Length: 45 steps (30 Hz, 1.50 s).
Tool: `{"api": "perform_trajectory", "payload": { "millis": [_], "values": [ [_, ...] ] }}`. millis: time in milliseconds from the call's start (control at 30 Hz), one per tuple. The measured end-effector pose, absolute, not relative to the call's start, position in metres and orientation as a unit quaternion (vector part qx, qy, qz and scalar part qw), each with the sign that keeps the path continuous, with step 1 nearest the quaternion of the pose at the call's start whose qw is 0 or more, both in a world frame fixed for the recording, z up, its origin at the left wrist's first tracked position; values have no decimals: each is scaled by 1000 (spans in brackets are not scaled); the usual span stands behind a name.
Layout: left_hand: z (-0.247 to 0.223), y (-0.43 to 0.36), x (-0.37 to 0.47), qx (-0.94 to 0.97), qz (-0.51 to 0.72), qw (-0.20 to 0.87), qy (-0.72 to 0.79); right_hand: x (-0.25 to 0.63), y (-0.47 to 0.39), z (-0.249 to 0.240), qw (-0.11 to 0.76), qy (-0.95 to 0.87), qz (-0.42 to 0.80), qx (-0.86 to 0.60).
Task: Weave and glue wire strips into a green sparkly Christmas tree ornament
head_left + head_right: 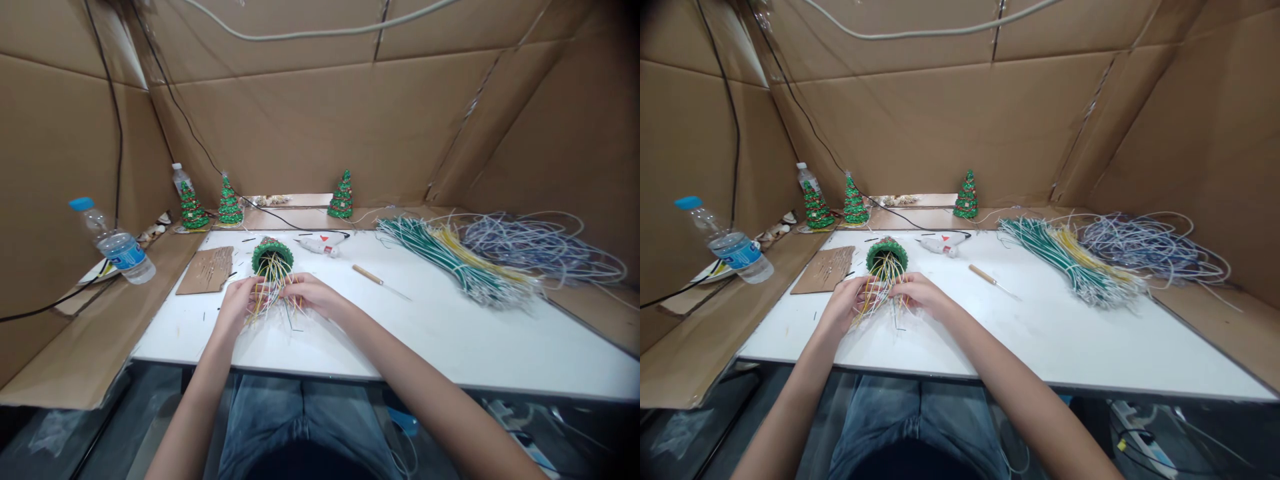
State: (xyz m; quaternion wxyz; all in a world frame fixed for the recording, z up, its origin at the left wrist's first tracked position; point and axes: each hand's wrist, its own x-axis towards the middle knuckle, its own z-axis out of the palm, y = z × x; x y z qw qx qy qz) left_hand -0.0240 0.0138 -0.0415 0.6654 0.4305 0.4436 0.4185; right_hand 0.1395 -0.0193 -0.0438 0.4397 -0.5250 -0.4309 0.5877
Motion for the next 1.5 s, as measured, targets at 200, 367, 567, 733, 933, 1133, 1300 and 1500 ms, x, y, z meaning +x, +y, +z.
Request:
{"api": "perform_trajectory", "payload": {
  "millis": [200, 367, 567, 733, 933, 1133, 1300, 1500],
  "values": [
    [-41, 13, -24, 443, 426, 658, 434, 139, -19, -44, 437, -428, 586, -531],
    [-43, 12, -25, 496, 407, 646, 413, 136, -17, -43, 442, -412, 580, -547],
    [-47, 13, -26, 525, 397, 643, 392, 128, -15, -42, 438, -432, 563, -552],
    [-46, 13, -26, 532, 393, 637, 397, 122, -14, -45, 449, -459, 553, -532],
    [-47, 14, -27, 520, 394, 637, 411, 119, -14, -47, 466, -435, 566, -523],
    [-43, 13, -25, 497, 411, 625, 439, 120, -13, -50, 478, -426, 574, -510],
    [-45, 16, -25, 520, 463, 559, 451, 120, -12, -51, 488, -419, 574, -506],
    [-57, 24, -27, 573, 477, 502, 438, 121, -14, -49, 488, -412, 573, -514]
  ]
}}
